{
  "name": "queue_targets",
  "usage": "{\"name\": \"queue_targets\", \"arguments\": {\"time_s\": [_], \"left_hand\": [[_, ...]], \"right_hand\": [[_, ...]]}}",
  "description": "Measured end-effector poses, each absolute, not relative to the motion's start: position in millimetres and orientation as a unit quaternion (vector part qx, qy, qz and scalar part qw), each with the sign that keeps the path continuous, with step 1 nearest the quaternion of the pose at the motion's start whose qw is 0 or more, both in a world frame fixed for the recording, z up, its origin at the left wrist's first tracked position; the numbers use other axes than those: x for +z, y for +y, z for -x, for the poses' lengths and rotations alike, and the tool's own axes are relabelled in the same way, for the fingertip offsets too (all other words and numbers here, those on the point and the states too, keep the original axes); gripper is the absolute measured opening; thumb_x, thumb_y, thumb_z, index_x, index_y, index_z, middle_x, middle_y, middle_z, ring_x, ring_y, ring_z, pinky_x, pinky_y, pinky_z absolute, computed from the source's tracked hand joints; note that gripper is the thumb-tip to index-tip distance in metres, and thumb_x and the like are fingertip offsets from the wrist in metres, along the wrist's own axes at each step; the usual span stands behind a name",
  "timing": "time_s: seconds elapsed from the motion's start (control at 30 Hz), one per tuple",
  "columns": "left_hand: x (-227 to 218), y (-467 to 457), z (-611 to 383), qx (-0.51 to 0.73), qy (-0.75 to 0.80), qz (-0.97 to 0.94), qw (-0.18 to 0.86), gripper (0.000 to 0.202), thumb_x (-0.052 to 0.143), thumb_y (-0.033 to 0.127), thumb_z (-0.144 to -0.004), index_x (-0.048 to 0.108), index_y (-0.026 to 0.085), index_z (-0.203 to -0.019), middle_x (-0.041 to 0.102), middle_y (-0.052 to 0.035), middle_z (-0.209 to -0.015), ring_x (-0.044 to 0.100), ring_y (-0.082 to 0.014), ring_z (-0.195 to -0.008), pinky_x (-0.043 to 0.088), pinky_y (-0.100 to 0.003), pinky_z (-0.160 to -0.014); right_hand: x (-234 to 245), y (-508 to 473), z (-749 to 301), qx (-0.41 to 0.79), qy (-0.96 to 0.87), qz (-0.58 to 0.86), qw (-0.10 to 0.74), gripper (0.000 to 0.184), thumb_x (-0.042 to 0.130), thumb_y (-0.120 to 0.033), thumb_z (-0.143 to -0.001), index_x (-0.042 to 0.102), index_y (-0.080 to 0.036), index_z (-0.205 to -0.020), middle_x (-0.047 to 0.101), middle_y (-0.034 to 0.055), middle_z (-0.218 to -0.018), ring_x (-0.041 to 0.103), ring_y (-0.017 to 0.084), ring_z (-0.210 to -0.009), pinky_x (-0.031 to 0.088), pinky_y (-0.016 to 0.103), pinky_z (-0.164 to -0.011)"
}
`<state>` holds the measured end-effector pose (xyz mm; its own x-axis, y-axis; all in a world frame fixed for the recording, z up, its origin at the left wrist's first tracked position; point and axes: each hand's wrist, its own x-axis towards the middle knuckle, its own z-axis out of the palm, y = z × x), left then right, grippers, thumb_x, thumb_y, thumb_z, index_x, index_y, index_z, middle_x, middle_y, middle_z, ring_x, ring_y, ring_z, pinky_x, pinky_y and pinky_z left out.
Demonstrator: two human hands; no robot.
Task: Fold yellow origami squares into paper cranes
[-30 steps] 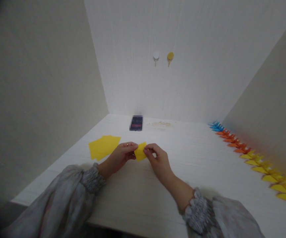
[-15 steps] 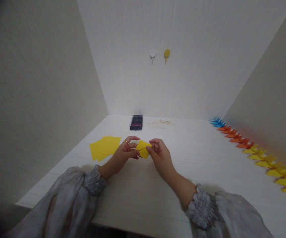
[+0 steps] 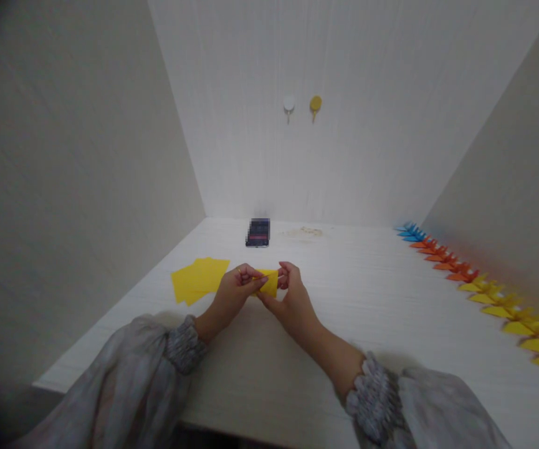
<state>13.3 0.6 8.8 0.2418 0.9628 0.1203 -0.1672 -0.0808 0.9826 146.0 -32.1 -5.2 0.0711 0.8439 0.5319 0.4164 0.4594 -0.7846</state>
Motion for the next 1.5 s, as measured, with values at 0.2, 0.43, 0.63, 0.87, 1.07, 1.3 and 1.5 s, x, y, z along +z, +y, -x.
{"name": "queue_targets", "arguments": {"time_s": [0.2,0.43,0.63,0.87,1.07,1.3,1.5], "left_hand": [[15.7,-3.3,-12.9,0.483,0.393,-0.534,0.572,0.023,0.066,0.029,-0.062,0.05,0.013,-0.062,0.058,0.0016,-0.059,0.054,-0.0077,-0.055,0.045,-0.021,-0.055],[18.1,-5.0,-11.4,0.466,0.36,-0.518,0.62,0.023,0.066,0.028,-0.062,0.049,0.013,-0.069,0.061,0.0,-0.063,0.058,-0.0094,-0.058,0.048,-0.023,-0.055],[14.9,-3.1,-9.5,0.463,0.327,-0.535,0.626,0.031,0.066,0.025,-0.062,0.046,0.015,-0.085,0.062,0.0012,-0.067,0.059,-0.0106,-0.062,0.048,-0.023,-0.057],[10.0,0.0,-6.3,0.448,0.288,-0.562,0.633,0.037,0.065,0.02,-0.063,0.044,0.016,-0.093,0.059,0.0024,-0.067,0.057,-0.0092,-0.061,0.045,-0.022,-0.059],[7.3,2.0,-5.4,0.456,0.283,-0.584,0.609,0.034,0.063,0.024,-0.066,0.044,0.017,-0.094,0.057,0.0011,-0.071,0.057,-0.0101,-0.064,0.045,-0.02,-0.057],[7.5,3.3,-3.7,0.477,0.301,-0.609,0.558,0.029,0.062,0.024,-0.066,0.05,0.017,-0.091,0.051,-0.001,-0.089,0.051,-0.0048,-0.057,0.046,-0.018,-0.052],[11.6,0.8,-3.3,0.468,0.313,-0.619,0.547,0.022,0.06,0.023,-0.067,0.052,0.016,-0.086,0.056,0.0006,-0.076,0.053,-0.0068,-0.057,0.045,-0.019,-0.052]], "right_hand": [[0.9,-36.5,-150.1,0.216,-0.665,0.487,0.523,0.044,0.053,-0.024,-0.074,0.034,-0.019,-0.113,0.054,0.0091,-0.097,0.058,0.018,-0.082,0.048,0.034,-0.072],[13.4,-42.0,-156.3,0.108,-0.695,0.511,0.494,0.019,0.039,-0.025,-0.083,0.055,-0.019,-0.091,0.061,0.0083,-0.089,0.057,0.019,-0.082,0.046,0.032,-0.072],[11.5,-39.4,-158.5,0.104,-0.688,0.542,0.47,0.016,0.046,-0.026,-0.08,0.057,-0.016,-0.086,0.062,0.0077,-0.081,0.057,0.019,-0.075,0.046,0.031,-0.067],[1.6,-30.1,-162.3,0.276,-0.621,0.518,0.519,0.017,0.051,-0.031,-0.076,0.061,-0.018,-0.081,0.064,0.0043,-0.077,0.06,0.017,-0.072,0.048,0.031,-0.066],[0.6,-27.2,-163.1,0.354,-0.574,0.492,0.551,0.016,0.058,-0.034,-0.07,0.062,-0.018,-0.073,0.066,0.003,-0.07,0.061,0.016,-0.066,0.05,0.031,-0.064],[1.4,-28.3,-164.4,0.34,-0.59,0.5,0.535,0.016,0.057,-0.034,-0.072,0.059,-0.018,-0.07,0.065,0.0027,-0.067,0.061,0.016,-0.063,0.049,0.03,-0.062],[4.0,-29.5,-164.3,0.337,-0.595,0.505,0.527,0.015,0.056,-0.032,-0.072,0.059,-0.018,-0.07,0.065,0.0022,-0.065,0.061,0.016,-0.063,0.048,0.029,-0.062]]}}
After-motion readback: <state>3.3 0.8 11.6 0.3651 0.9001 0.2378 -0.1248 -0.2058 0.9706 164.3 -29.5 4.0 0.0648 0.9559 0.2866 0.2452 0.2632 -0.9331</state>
